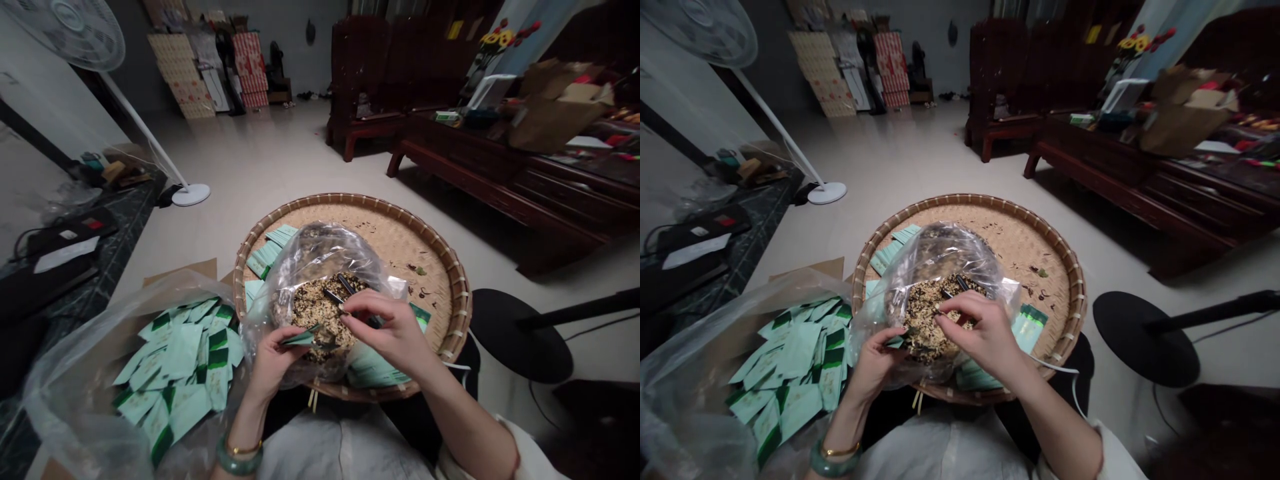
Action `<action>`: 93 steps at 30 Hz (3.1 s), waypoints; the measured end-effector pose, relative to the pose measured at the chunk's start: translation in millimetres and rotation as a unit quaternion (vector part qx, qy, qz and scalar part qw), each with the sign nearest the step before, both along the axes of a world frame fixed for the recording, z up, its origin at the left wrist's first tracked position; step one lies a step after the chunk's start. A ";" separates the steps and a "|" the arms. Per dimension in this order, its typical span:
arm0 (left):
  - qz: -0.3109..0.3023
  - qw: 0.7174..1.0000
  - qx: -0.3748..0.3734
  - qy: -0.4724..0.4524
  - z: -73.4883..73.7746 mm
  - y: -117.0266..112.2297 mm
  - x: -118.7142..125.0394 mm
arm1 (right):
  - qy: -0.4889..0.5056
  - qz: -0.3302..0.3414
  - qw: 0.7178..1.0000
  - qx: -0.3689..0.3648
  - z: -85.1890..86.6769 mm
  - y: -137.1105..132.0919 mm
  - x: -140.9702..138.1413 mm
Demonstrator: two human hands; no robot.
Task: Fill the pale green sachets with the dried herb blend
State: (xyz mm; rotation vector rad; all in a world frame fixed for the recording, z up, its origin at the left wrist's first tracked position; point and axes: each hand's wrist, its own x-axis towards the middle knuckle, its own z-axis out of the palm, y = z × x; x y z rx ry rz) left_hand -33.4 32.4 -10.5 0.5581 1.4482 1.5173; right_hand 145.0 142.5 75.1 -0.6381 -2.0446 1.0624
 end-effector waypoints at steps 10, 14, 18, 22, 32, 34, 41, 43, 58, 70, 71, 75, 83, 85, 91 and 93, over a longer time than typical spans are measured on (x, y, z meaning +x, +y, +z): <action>-0.003 0.995 0.027 -0.091 0.7 -2.2 7.1 | -0.030 0.084 0.996 -0.019 -6.2 -9.6 -0.2; -0.032 0.994 0.010 -0.104 10.2 -0.9 17.0 | -0.026 0.020 0.999 -0.033 -23.0 -7.7 -13.6; -0.062 0.997 0.004 -0.034 18.3 1.2 17.2 | -0.032 0.001 0.996 -0.082 -39.3 -0.4 -20.2; -0.018 1.000 -0.013 0.011 23.0 8.6 17.7 | -0.032 0.017 0.992 -0.121 -46.3 1.6 -22.4; -0.065 0.983 -0.076 -0.156 17.6 15.0 33.9 | -0.049 0.019 0.960 -0.274 -72.0 10.3 -31.0; -0.057 0.981 -0.084 -0.165 15.4 15.2 33.7 | -0.067 0.000 0.979 -0.191 -75.0 16.9 -27.3; -0.036 0.981 -0.061 -0.180 9.3 17.6 27.0 | -0.415 -0.119 0.896 0.105 -87.6 39.1 -6.3; -0.037 0.982 -0.059 -0.177 10.8 16.8 26.2 | -0.464 -0.104 0.872 0.114 -89.3 40.4 -6.7; -0.042 0.985 -0.079 -0.144 13.6 9.2 22.4 | -0.459 -0.113 0.876 0.092 -87.0 48.2 -4.4; -0.052 0.985 -0.086 -0.141 12.6 8.2 21.4 | -0.218 0.006 0.956 -0.194 -105.9 40.5 20.8; -0.049 0.985 -0.086 -0.142 12.4 7.8 21.3 | -0.220 0.014 0.957 -0.190 -106.2 38.4 21.0; -0.046 0.985 -0.089 -0.142 12.6 7.8 21.2 | -0.202 0.024 0.954 -0.220 -95.0 30.6 25.0; -0.062 0.985 -0.093 -0.130 14.6 11.8 22.4 | -0.127 0.041 0.942 -0.308 -64.3 20.9 23.8; -0.065 0.985 -0.098 -0.128 14.2 11.1 22.4 | -0.124 0.042 0.944 -0.304 -65.9 18.9 21.5; -0.107 0.985 -0.102 -0.090 14.8 8.8 22.8 | -0.147 0.126 0.948 -0.254 -64.0 15.7 13.8; -0.118 0.984 -0.109 -0.081 16.9 8.7 23.2 | -0.159 0.117 0.953 -0.230 -59.6 16.9 11.0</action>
